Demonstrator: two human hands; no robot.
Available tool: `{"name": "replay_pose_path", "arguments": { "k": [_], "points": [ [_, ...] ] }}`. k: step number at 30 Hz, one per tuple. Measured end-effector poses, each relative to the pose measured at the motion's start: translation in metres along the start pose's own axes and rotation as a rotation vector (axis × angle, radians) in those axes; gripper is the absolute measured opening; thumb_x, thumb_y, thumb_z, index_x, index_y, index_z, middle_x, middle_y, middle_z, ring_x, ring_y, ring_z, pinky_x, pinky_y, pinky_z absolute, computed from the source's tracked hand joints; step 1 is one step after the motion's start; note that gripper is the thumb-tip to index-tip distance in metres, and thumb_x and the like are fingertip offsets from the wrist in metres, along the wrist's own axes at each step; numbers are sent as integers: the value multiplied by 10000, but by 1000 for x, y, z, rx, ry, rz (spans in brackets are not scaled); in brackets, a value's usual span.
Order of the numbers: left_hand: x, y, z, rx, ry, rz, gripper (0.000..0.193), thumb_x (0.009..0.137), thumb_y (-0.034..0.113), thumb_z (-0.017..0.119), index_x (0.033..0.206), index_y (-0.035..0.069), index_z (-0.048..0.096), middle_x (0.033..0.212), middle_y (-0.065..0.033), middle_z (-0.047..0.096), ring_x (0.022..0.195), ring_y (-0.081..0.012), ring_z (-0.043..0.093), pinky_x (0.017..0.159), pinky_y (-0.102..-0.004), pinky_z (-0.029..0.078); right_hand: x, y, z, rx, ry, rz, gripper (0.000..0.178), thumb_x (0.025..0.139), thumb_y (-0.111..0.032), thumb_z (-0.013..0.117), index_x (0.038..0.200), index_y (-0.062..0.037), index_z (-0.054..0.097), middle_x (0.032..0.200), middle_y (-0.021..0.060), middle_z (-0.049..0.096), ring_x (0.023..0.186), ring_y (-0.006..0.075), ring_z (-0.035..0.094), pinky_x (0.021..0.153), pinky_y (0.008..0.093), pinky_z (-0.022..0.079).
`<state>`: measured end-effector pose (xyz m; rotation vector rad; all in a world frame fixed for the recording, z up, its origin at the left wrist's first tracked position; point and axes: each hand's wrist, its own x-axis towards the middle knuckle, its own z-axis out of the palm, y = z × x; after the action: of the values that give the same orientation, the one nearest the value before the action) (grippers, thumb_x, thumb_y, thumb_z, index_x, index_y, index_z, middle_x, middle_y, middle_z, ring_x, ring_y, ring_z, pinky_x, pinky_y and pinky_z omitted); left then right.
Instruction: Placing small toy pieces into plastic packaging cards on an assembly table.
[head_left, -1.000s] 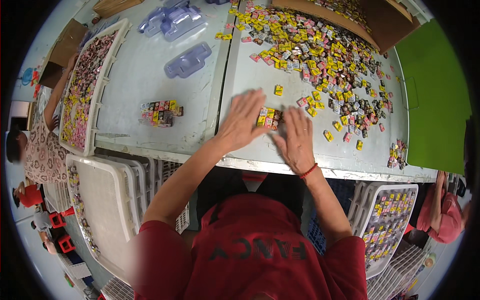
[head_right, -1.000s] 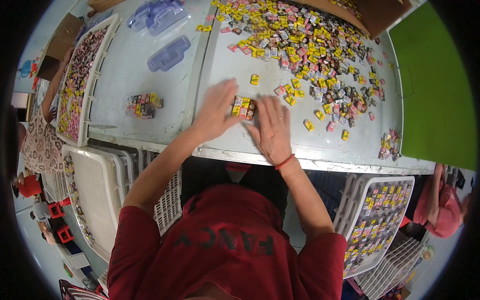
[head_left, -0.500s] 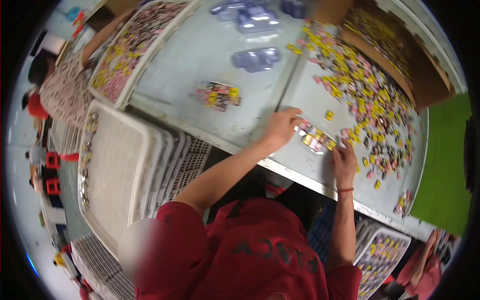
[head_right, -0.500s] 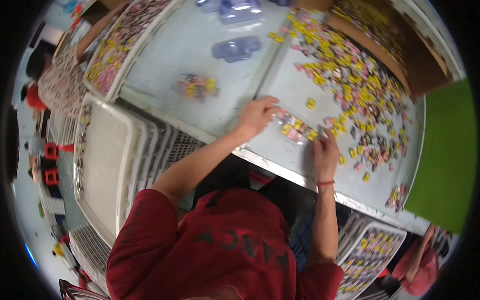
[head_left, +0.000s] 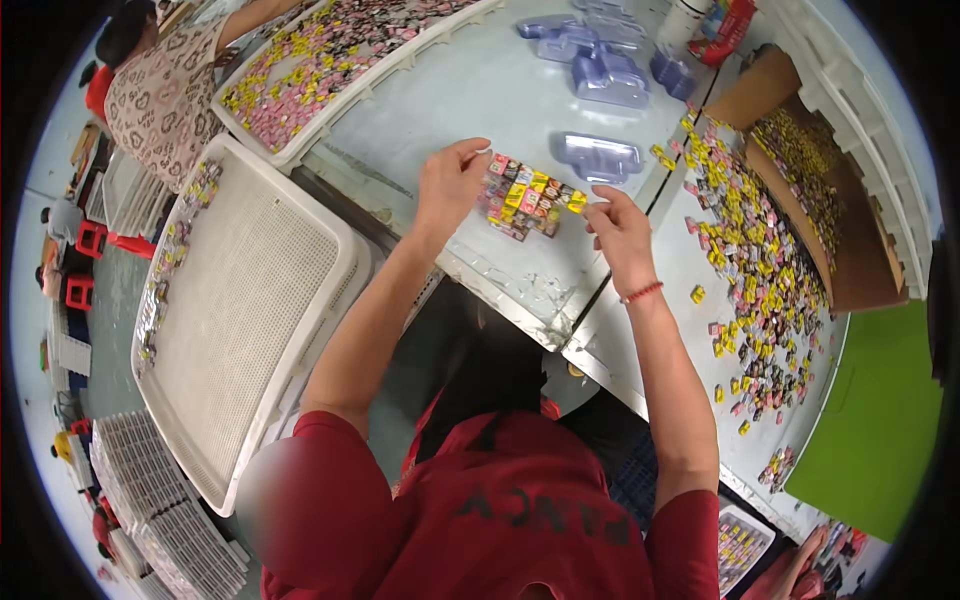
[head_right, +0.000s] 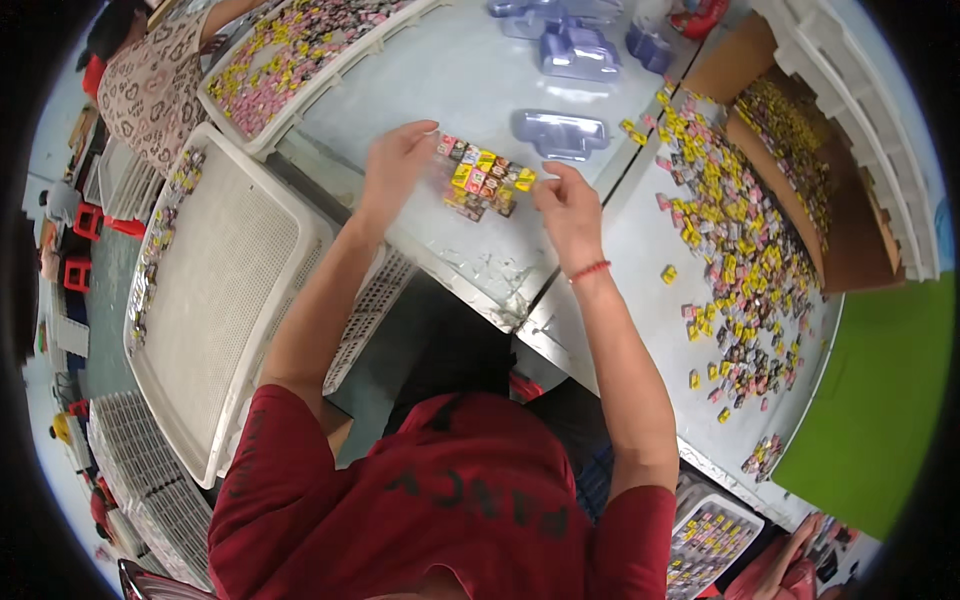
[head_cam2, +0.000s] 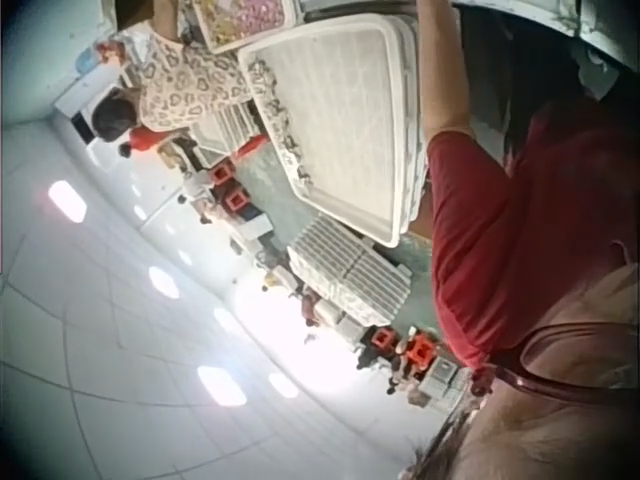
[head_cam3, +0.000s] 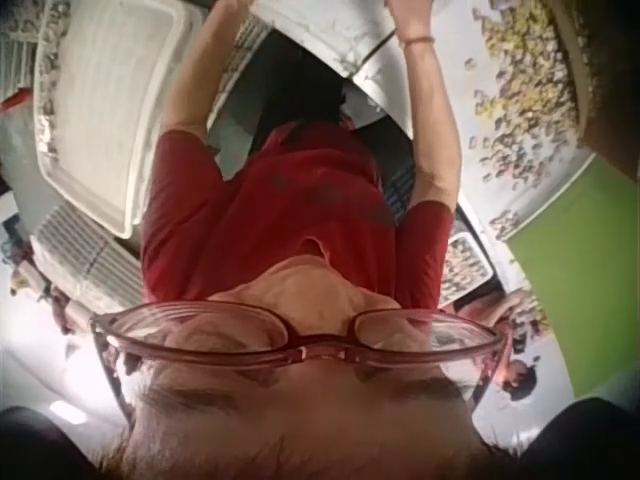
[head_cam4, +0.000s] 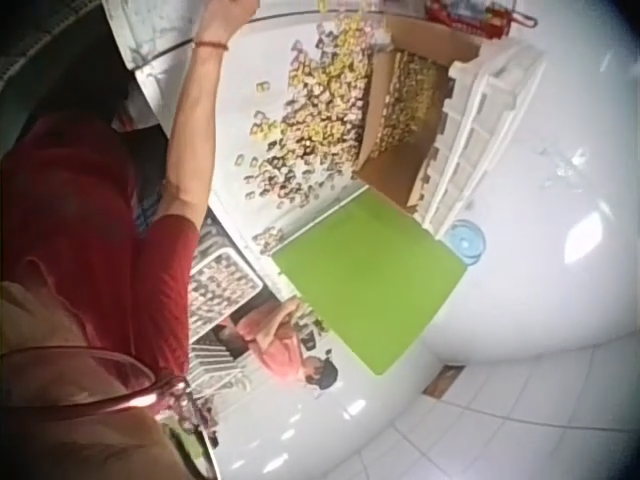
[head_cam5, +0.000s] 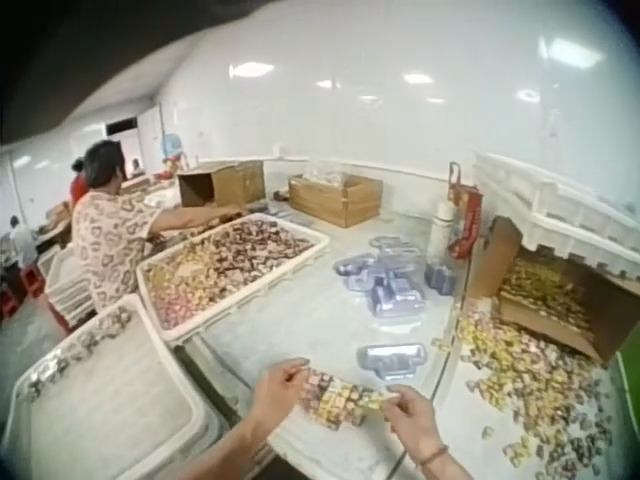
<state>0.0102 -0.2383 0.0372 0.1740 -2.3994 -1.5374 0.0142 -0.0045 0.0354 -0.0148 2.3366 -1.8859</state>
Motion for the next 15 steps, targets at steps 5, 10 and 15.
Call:
{"name": "replay_pose_path", "arguments": {
  "k": [5, 10, 15],
  "points": [
    [5, -43, 7, 67, 74, -44, 280, 843, 173, 630, 1048, -10, 679, 867, -178, 702, 770, -248, 681, 710, -345, 519, 26, 29, 18, -236, 15, -15, 361, 869, -119, 616, 1205, 6, 567, 769, 5, 608, 652, 69, 542, 517, 218, 420],
    [0, -61, 5, -16, 129, 0, 305, 851, 205, 638, 1072, -4, 662, 873, -166, 694, 784, -250, 673, 722, -355, 519, 15, 16, 26, -644, 126, -204, 490, 814, -212, 710, 1230, -8, 554, 1040, 149, 627, 821, 215, 611, 699, 315, 500],
    [-20, -71, -2, -74, 131, -163, 332, 887, 226, 628, 1122, -8, 626, 880, -138, 680, 785, -211, 667, 701, -332, 531, 11, -22, 46, -899, -40, -637, 854, 672, -332, 816, 1361, -34, 409, 1309, 228, 466, 1210, 374, 443, 1000, 436, 379]
  ]
}}
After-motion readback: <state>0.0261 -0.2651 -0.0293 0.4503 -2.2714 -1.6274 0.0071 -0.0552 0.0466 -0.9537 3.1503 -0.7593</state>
